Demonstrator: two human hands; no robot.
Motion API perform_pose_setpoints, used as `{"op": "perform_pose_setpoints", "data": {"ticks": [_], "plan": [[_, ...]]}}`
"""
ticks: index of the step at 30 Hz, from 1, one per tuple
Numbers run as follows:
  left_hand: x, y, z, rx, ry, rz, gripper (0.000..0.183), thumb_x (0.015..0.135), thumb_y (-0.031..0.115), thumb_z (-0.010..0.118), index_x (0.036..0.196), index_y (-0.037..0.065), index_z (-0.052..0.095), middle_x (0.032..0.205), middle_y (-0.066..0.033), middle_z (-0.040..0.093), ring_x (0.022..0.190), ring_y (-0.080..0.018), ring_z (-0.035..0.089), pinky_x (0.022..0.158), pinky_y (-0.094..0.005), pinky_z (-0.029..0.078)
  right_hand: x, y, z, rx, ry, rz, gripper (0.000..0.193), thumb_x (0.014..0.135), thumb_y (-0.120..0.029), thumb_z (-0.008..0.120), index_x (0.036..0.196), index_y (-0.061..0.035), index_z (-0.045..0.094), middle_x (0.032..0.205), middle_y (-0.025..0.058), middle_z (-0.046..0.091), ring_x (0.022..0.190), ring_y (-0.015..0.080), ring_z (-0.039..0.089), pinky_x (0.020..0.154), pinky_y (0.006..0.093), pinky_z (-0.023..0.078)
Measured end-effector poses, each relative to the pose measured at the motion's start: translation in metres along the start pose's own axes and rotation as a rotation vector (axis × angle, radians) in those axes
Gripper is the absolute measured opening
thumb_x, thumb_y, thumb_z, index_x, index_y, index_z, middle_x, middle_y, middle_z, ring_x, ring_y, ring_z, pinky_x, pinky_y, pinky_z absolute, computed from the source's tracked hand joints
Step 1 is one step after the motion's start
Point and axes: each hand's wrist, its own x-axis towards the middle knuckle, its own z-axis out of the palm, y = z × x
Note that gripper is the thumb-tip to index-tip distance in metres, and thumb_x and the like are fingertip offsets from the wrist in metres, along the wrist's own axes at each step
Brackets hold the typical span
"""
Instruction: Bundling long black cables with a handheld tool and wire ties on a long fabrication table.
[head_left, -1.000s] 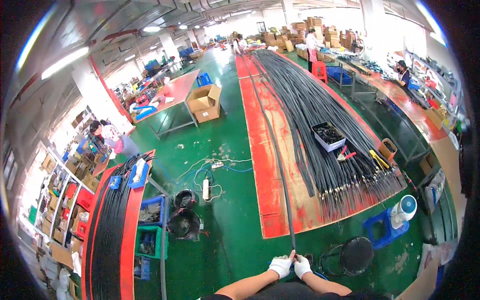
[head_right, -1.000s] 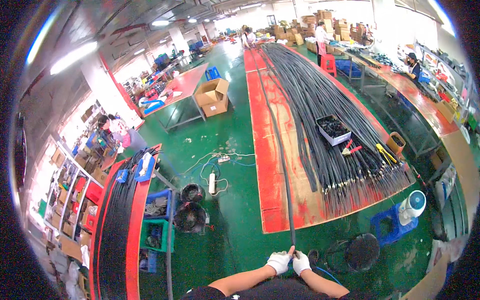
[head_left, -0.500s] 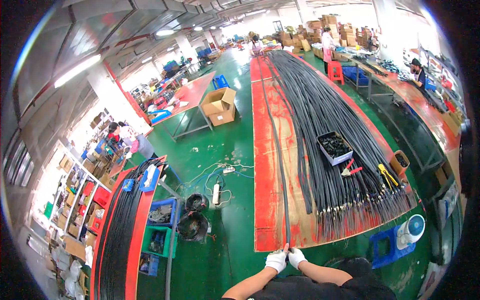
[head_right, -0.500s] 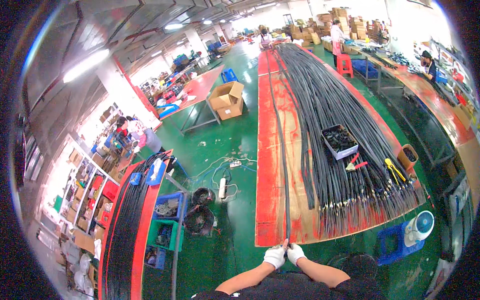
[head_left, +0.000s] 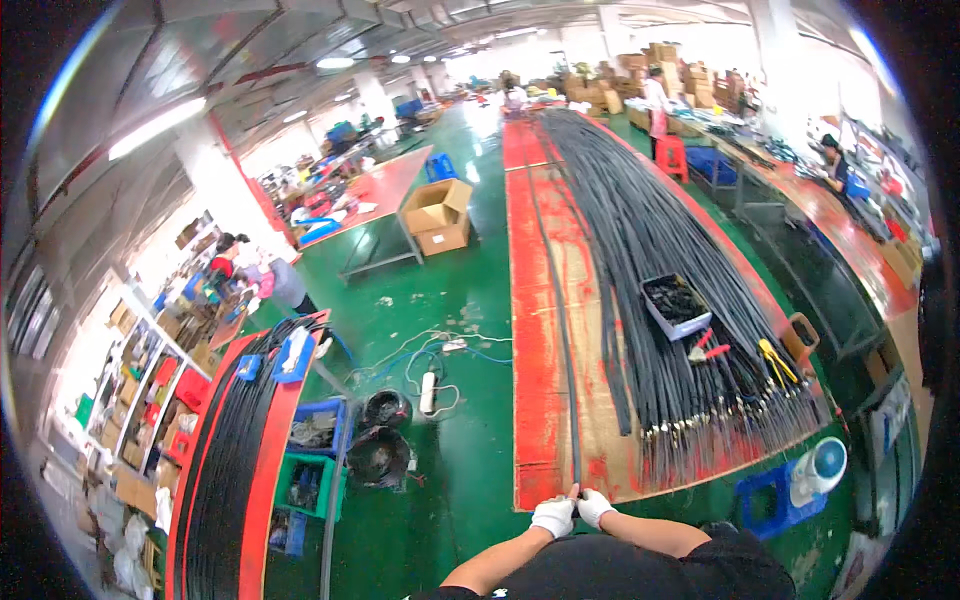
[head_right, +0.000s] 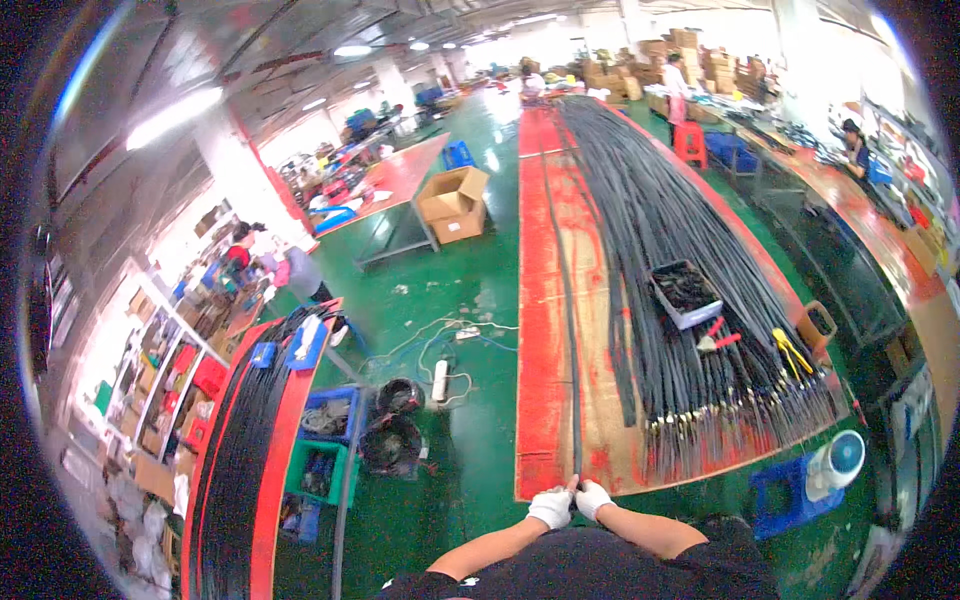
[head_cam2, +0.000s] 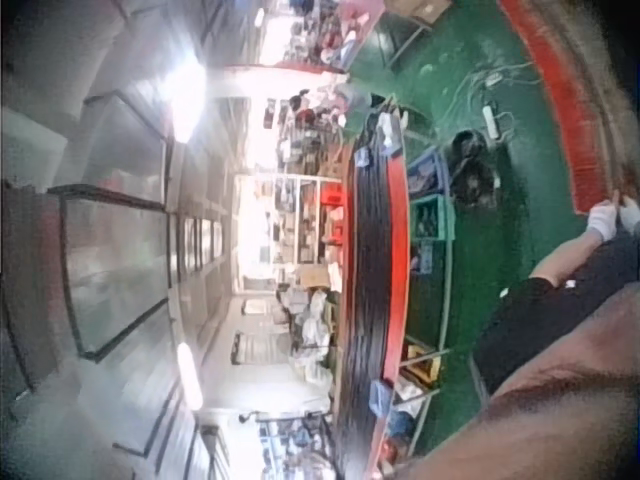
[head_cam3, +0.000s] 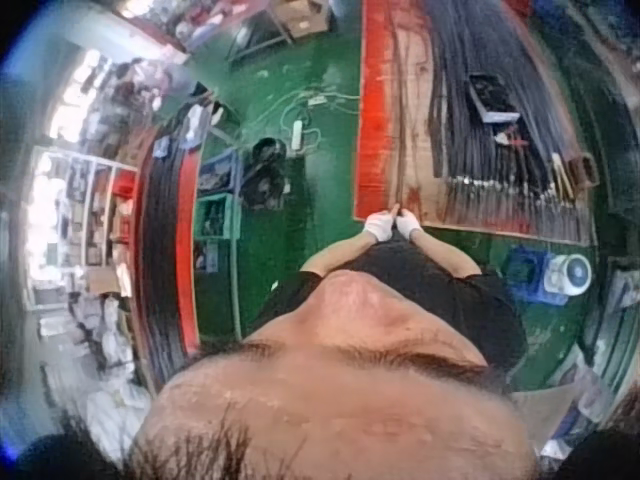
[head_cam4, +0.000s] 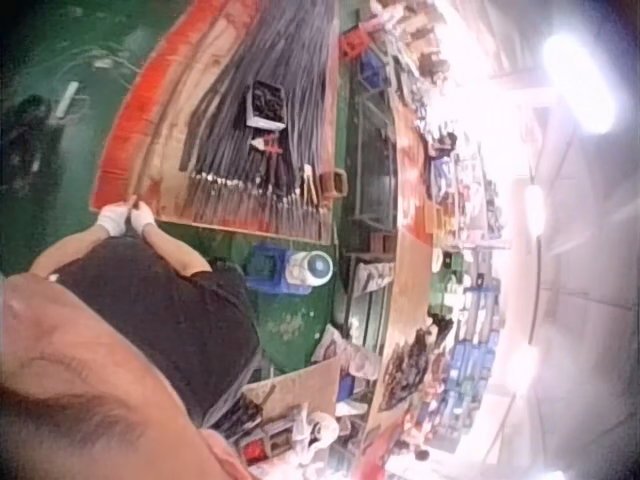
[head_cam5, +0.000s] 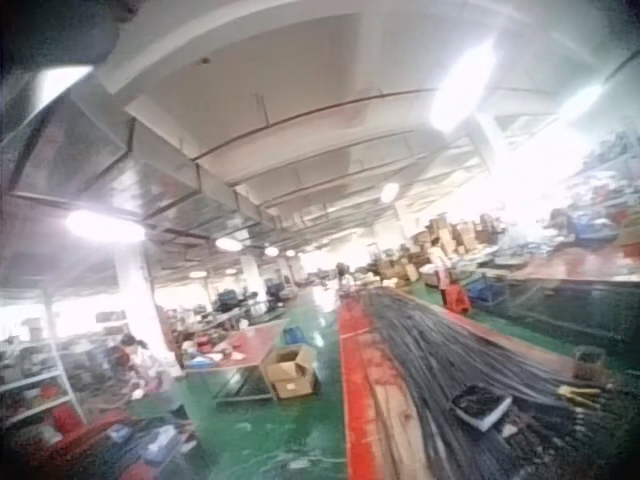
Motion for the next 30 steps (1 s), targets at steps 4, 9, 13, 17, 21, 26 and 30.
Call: {"op": "perform_pose_setpoints", "data": {"ticks": [4, 9, 13, 17, 21, 26, 30], "plan": [[0.009, -0.003, -0.005, -0.007, 0.003, 0.055, 0.082, 0.089, 0.014, 0.063, 0.165, 0.014, 0.029, 0.115, -0.0197, 0.07, 0.104, -0.0381, 0.071, 0.091, -0.0475, 0.057, 0.015, 0.013, 0.005, 0.006, 0.033, 0.006, 0.043, 0.097, -0.034, 0.061, 0.116, 0.0051, 0.067, 0.117, 0.0327, 0.07, 0.113, 0.045, 0.068, 0.095, 0.0483, 0.053], [0.005, -0.02, -0.006, -0.036, -0.043, 0.021, 0.079, 0.093, 0.012, 0.056, 0.166, 0.017, 0.027, 0.122, -0.023, 0.069, 0.109, -0.0407, 0.07, 0.094, -0.0498, 0.056, 0.013, -0.004, 0.014, 0.003, 0.061, -0.017, 0.04, 0.096, -0.035, 0.062, 0.107, 0.0039, 0.067, 0.11, 0.0313, 0.072, 0.107, 0.0456, 0.07, 0.088, 0.049, 0.054], [0.01, -0.02, -0.011, -0.056, -0.063, 0.037, 0.081, 0.091, 0.013, 0.057, 0.166, 0.017, 0.027, 0.122, -0.0225, 0.069, 0.109, -0.0408, 0.07, 0.094, -0.05, 0.056, 0.015, 0.0, 0.011, -0.001, 0.072, -0.03, 0.039, 0.097, -0.033, 0.061, 0.105, 0.0042, 0.067, 0.107, 0.0317, 0.072, 0.105, 0.0456, 0.07, 0.087, 0.0498, 0.054], [0.012, -0.018, -0.013, -0.065, -0.072, 0.061, 0.081, 0.091, 0.014, 0.059, 0.165, 0.017, 0.027, 0.122, -0.0223, 0.069, 0.109, -0.0413, 0.07, 0.094, -0.0501, 0.056, 0.014, 0.004, 0.007, -0.061, 0.087, -0.02, 0.04, 0.097, -0.032, 0.058, 0.108, 0.0048, 0.067, 0.108, 0.032, 0.072, 0.106, 0.0449, 0.07, 0.09, 0.049, 0.053], [0.018, -0.017, -0.016, -0.068, -0.089, 0.083, 0.08, 0.091, 0.015, 0.059, 0.165, 0.013, 0.029, 0.121, -0.022, 0.069, 0.109, -0.0395, 0.07, 0.093, -0.0483, 0.056, 0.024, 0.011, 0.006, -0.037, 0.058, -0.032, 0.041, 0.098, -0.032, 0.057, 0.11, 0.0049, 0.068, 0.109, 0.0319, 0.072, 0.108, 0.0451, 0.07, 0.092, 0.0482, 0.053], [0.027, -0.012, -0.014, -0.031, -0.129, 0.106, 0.084, 0.089, 0.017, 0.061, 0.165, 0.014, 0.028, 0.122, -0.0213, 0.069, 0.109, -0.0381, 0.071, 0.093, -0.0486, 0.056, 0.024, 0.019, -0.003, -0.069, 0.05, -0.024, 0.045, 0.098, -0.031, 0.056, 0.119, 0.0058, 0.07, 0.118, 0.0331, 0.07, 0.115, 0.0448, 0.068, 0.099, 0.047, 0.053], [0.024, -0.021, -0.012, -0.02, -0.142, 0.094, 0.087, 0.086, 0.018, 0.063, 0.165, 0.014, 0.028, 0.122, -0.0211, 0.069, 0.109, -0.0383, 0.071, 0.094, -0.0485, 0.056, 0.012, -0.008, -0.005, -0.06, 0.03, -0.011, 0.045, 0.097, -0.029, 0.057, 0.121, 0.0068, 0.068, 0.12, 0.033, 0.07, 0.117, 0.0437, 0.068, 0.101, 0.0459, 0.053]]}}
